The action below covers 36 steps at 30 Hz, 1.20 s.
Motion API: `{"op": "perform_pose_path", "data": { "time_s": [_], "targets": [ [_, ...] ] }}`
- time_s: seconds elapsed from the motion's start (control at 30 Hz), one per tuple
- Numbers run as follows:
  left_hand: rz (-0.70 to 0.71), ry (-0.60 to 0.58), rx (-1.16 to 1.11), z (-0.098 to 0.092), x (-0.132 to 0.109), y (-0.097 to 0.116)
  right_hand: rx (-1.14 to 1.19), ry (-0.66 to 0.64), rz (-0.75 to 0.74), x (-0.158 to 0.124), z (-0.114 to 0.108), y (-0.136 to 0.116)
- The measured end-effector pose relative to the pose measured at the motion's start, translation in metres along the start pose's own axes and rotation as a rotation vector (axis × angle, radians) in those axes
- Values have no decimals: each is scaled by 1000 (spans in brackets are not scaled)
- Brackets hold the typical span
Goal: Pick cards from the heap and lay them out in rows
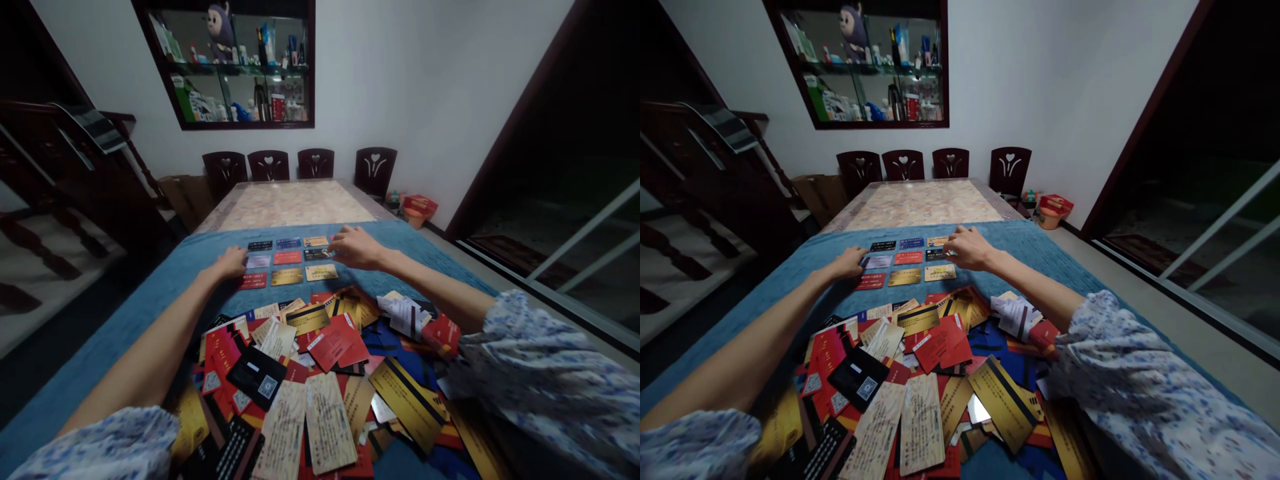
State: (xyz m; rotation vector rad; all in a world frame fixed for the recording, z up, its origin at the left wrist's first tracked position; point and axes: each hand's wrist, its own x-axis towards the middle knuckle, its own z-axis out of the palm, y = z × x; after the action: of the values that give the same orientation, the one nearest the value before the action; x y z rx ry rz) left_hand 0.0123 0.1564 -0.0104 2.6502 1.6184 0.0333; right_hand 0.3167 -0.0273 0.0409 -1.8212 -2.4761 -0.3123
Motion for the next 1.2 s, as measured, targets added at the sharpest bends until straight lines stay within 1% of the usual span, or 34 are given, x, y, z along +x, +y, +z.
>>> {"op": "perform_pose_path", "data": {
  "time_s": [0.1,0.2,0.33,0.43,0.53,0.67,0.8,1.0,1.1,1.2],
  "targets": [
    [0,47,40,-3,-10,16,22,19,21,-21,2,7],
    [71,151,21,-8,-20,39,40,31,57,-40,3,13],
    [200,273,-73,-14,-37,77,49,61,123,-66,6,21],
    [273,324,-110,-17,-52,108,60,98,151,-85,9,28],
    [327,343,-136,-19,-70,139,81,146,154,-104,14,36],
    [374,335,-134,-21,-96,177,118,187,155,-126,23,44],
    [419,301,-151,-21,-117,207,145,198,161,-147,30,46],
    [473,247,-91,-15,-141,241,190,243,172,-173,40,46],
    [527,222,-67,-13,-151,256,218,262,185,-184,47,46],
    [576,210,-54,-10,-160,270,243,253,179,-194,51,48]
  ]
}}
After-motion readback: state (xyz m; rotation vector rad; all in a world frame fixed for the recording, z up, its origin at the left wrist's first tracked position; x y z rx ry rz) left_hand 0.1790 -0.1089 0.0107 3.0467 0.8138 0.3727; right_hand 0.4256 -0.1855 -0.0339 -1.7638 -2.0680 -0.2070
